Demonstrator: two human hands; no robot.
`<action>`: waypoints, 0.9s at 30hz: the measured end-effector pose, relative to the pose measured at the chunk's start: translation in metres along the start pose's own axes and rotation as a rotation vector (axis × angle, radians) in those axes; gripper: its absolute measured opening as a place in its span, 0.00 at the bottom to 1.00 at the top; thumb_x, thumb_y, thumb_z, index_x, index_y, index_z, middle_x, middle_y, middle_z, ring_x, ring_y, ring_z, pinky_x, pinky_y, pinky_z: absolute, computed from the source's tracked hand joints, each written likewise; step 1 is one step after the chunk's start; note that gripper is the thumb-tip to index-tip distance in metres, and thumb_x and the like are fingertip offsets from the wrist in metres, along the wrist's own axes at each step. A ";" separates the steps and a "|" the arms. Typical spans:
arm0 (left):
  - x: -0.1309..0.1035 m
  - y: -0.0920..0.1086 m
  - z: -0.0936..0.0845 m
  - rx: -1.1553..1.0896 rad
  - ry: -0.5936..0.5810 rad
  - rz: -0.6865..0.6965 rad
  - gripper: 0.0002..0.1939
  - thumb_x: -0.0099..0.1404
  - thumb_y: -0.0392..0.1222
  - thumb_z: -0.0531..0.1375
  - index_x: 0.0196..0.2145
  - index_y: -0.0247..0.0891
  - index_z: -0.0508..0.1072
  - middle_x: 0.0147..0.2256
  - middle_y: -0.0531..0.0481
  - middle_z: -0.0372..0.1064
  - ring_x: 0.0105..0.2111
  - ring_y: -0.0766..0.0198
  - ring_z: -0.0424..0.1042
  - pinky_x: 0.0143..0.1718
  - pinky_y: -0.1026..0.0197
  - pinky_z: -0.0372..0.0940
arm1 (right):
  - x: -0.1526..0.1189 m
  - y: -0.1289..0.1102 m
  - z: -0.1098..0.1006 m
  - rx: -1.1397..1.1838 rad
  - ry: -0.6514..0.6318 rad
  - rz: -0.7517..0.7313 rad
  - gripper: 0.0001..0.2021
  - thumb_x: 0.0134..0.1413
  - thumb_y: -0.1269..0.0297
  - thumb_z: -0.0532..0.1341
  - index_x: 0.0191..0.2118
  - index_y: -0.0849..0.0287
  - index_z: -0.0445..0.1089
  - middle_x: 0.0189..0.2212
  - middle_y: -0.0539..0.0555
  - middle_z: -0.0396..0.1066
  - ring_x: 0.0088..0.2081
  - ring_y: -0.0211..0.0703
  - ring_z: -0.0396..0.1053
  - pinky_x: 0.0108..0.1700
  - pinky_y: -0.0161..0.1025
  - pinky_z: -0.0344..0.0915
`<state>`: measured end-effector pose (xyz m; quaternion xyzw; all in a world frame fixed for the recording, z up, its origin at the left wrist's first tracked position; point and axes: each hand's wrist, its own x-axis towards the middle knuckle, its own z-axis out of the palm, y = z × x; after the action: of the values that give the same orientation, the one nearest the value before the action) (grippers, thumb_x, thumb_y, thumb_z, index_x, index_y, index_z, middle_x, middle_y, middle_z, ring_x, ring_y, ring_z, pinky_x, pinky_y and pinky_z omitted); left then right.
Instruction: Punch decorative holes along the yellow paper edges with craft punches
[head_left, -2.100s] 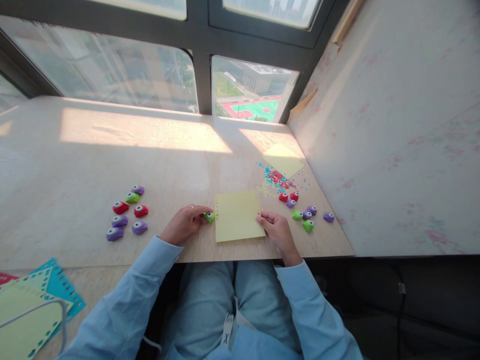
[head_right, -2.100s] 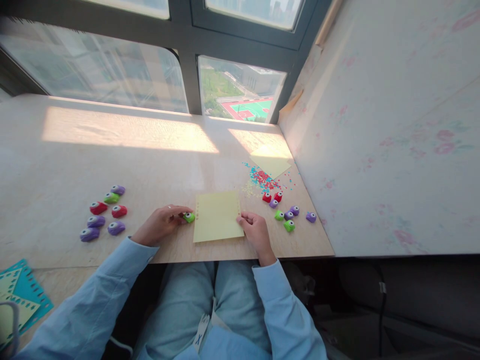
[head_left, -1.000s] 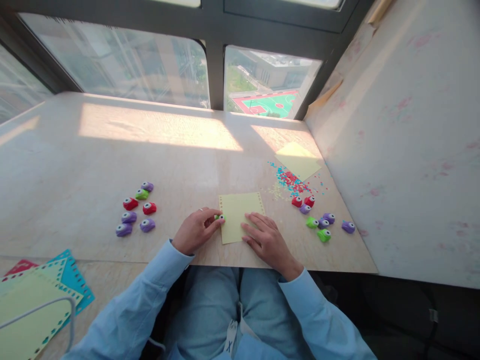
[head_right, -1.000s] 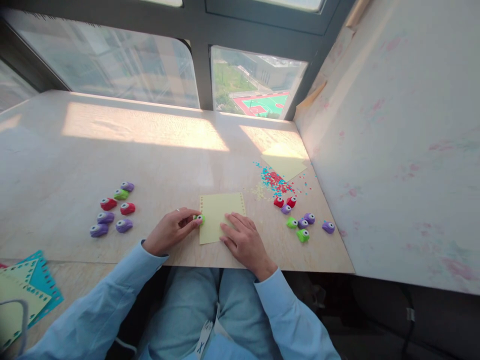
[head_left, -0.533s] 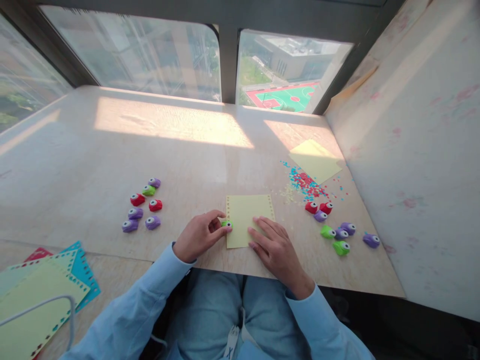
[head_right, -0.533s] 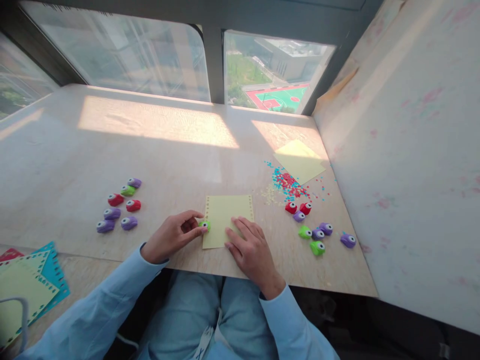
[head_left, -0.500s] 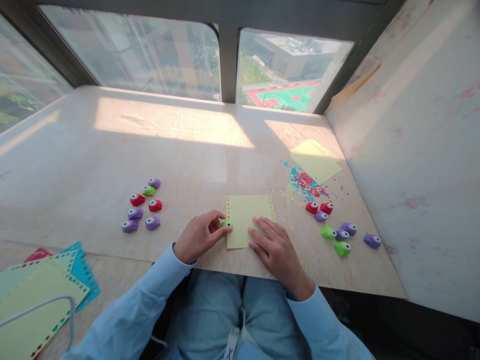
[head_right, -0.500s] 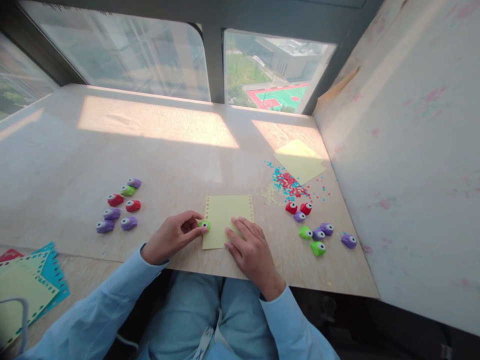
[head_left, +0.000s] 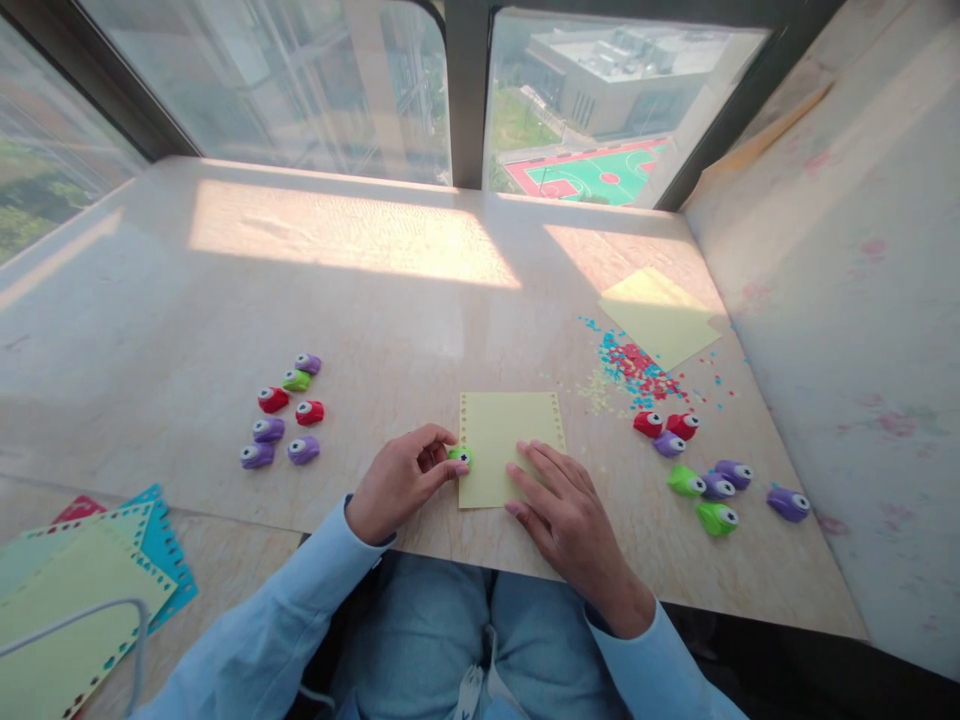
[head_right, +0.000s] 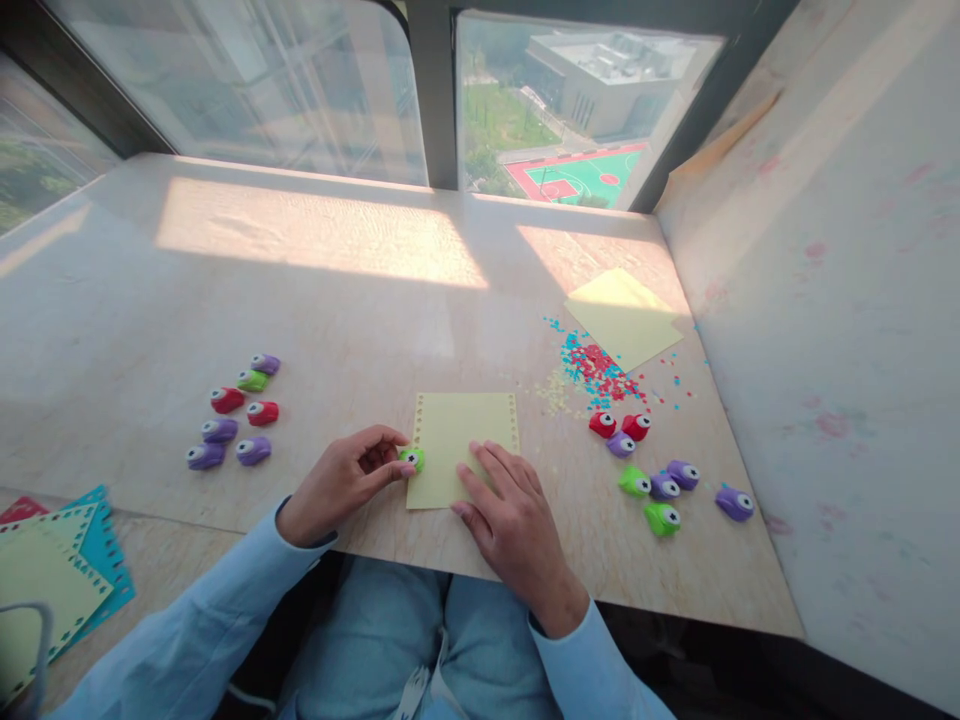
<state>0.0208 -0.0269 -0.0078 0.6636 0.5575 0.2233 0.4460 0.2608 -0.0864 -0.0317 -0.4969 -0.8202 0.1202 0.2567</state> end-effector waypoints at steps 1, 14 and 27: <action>0.000 0.000 0.000 0.002 0.002 -0.004 0.16 0.59 0.53 0.64 0.38 0.38 0.73 0.26 0.53 0.70 0.25 0.65 0.67 0.28 0.63 0.61 | 0.000 0.000 0.000 0.018 0.011 -0.002 0.17 0.64 0.61 0.58 0.56 0.55 0.69 0.59 0.62 0.66 0.62 0.55 0.61 0.59 0.57 0.63; 0.000 0.009 -0.011 -0.264 0.081 -0.227 0.18 0.58 0.55 0.60 0.24 0.39 0.63 0.16 0.59 0.59 0.15 0.70 0.59 0.17 0.67 0.54 | -0.002 0.002 -0.004 0.201 0.156 0.031 0.15 0.64 0.66 0.58 0.55 0.54 0.69 0.55 0.60 0.70 0.59 0.52 0.65 0.58 0.56 0.65; -0.002 0.019 -0.006 -0.215 -0.075 -0.338 0.23 0.53 0.62 0.64 0.26 0.39 0.65 0.14 0.60 0.58 0.11 0.71 0.59 0.10 0.70 0.49 | 0.000 0.001 -0.005 0.236 0.158 0.037 0.12 0.64 0.66 0.57 0.49 0.55 0.74 0.47 0.59 0.75 0.52 0.50 0.70 0.54 0.54 0.68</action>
<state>0.0257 -0.0259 0.0113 0.5172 0.6168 0.1787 0.5658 0.2642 -0.0866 -0.0274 -0.4862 -0.7683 0.1814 0.3748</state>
